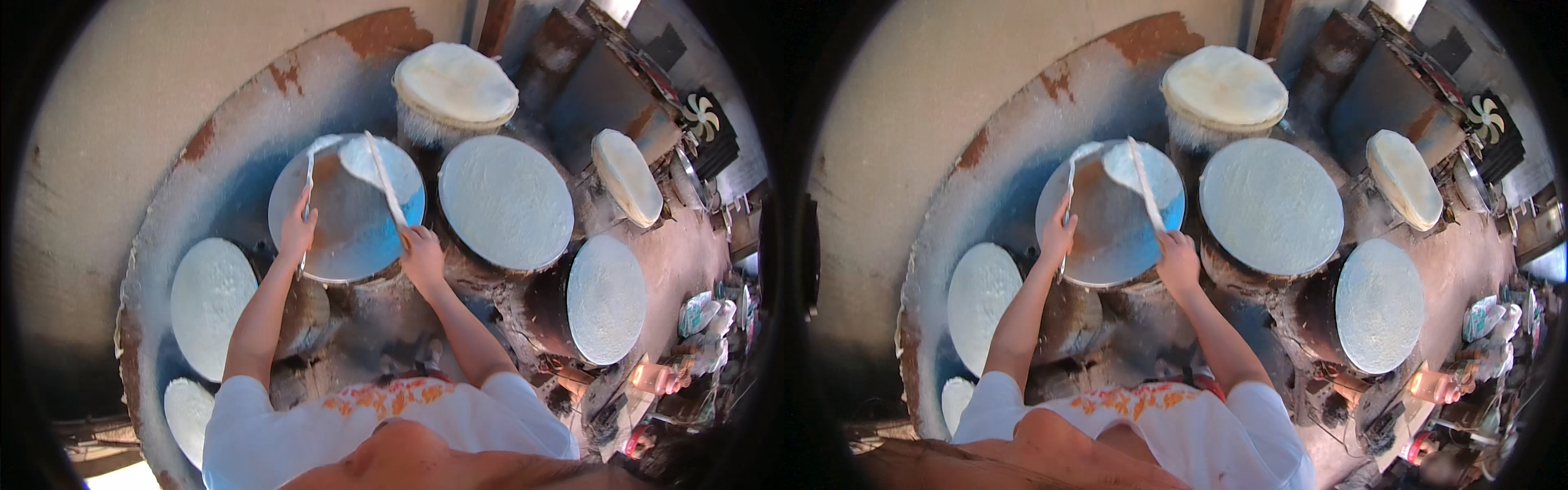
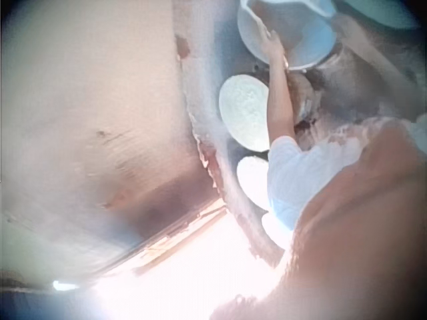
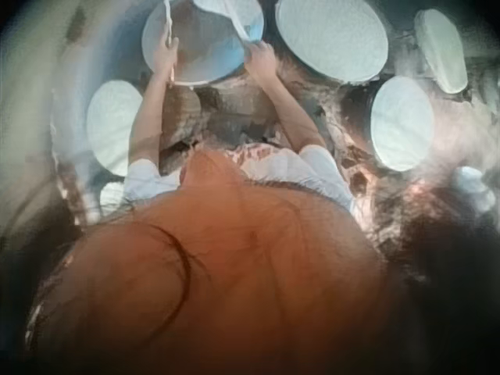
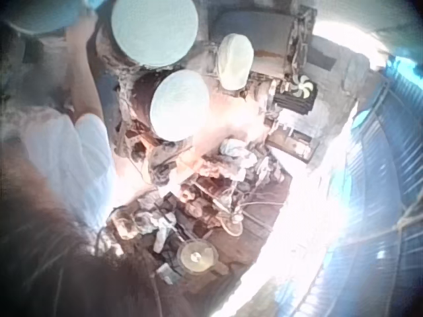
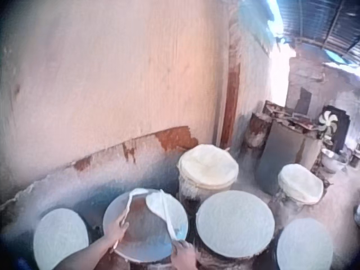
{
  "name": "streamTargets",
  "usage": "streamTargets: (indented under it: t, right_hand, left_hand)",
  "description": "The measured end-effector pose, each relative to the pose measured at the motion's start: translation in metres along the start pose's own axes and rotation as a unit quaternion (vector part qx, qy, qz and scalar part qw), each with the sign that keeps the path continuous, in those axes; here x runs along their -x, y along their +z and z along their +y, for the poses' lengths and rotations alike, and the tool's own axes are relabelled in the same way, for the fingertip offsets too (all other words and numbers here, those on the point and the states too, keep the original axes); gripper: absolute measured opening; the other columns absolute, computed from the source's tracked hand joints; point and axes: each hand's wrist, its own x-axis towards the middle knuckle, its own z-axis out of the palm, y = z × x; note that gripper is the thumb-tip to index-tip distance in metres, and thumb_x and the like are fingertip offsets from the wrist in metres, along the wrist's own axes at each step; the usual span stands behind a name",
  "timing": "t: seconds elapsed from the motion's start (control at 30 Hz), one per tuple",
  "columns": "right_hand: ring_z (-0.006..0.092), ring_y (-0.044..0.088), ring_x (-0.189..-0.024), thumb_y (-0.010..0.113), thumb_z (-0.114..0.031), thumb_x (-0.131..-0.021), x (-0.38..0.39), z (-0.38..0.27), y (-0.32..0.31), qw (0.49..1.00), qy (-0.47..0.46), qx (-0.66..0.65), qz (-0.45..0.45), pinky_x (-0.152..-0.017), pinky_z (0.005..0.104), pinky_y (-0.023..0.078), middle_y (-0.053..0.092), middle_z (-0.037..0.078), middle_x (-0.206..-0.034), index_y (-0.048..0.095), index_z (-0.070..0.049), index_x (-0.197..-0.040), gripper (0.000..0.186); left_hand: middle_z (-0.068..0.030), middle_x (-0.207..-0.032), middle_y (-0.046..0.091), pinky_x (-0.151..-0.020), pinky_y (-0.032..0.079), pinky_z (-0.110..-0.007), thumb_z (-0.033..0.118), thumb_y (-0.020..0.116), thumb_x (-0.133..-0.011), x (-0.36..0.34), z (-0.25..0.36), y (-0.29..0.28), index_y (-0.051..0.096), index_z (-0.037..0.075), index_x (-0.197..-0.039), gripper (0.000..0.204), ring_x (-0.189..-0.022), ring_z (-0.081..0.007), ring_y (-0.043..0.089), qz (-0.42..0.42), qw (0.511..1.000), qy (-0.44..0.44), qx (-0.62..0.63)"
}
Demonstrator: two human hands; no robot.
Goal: The person uses a ladle to pour batter onto several heated circular plates and uses a scraper to spread it into thin circles. They then use a wooden stick and their hands to peel the cooked sheets from the plates and stack them on nearby platforms.
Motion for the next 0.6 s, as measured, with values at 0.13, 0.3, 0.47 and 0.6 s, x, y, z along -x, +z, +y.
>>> streamTargets:
  t: [0.13, 0.3, 0.47, 0.6]
  right_hand:
    - [0.0332, 0.055, -0.091, 0.056, 0.002, -0.067, -0.064, -0.026, 0.015, 0.992, -0.107, -0.027, 0.053, -0.078, 0.0403, 0.048, 0.062, 0.01, -0.096, 0.067, -0.005, -0.1, 0.036]
    - [0.0326, 0.054, -0.091, 0.057, 0.001, -0.068, -0.034, -0.006, 0.02, 0.996, -0.088, 0.026, 0.013, -0.078, 0.0404, 0.049, 0.061, 0.009, -0.097, 0.064, -0.006, -0.105, 0.039]
    - [0.0315, 0.054, -0.099, 0.061, -0.001, -0.066, -0.074, -0.026, 0.032, 0.985, -0.164, 0.03, -0.04, -0.082, 0.0386, 0.048, 0.063, 0.005, -0.104, 0.066, -0.012, -0.103, 0.039]
    - [0.0299, 0.056, -0.09, 0.06, 0.0, -0.067, -0.073, 0.032, -0.008, 0.986, -0.146, 0.078, -0.01, -0.076, 0.038, 0.05, 0.064, 0.003, -0.101, 0.068, -0.011, -0.099, 0.035]
  left_hand:
    - [-0.0063, -0.06, 0.055, -0.036, 0.037, -0.029, 0.009, 0.053, -0.092, 0.018, -0.011, -0.009, 0.039, 0.014, -0.141, 0.051, -0.036, -0.0116, 0.045, 0.024, 0.996, -0.037, 0.079]
    - [-0.0005, -0.059, 0.049, -0.036, 0.033, -0.023, 0.005, 0.048, -0.094, 0.078, 0.018, -0.05, 0.034, 0.013, -0.144, 0.053, -0.039, -0.0052, 0.037, 0.021, 0.977, -0.037, 0.21]
    - [0.0019, -0.059, 0.047, -0.036, 0.032, -0.022, 0.003, 0.047, -0.094, 0.111, 0.022, -0.053, 0.033, 0.013, -0.145, 0.054, -0.04, -0.0036, 0.037, 0.073, 0.965, -0.061, 0.245]
    - [0.0013, -0.061, 0.047, -0.038, 0.033, -0.022, 0.005, 0.047, -0.095, 0.12, 0.03, -0.036, 0.034, 0.014, -0.145, 0.053, -0.041, -0.0036, 0.037, 0.072, 0.954, -0.084, 0.279]
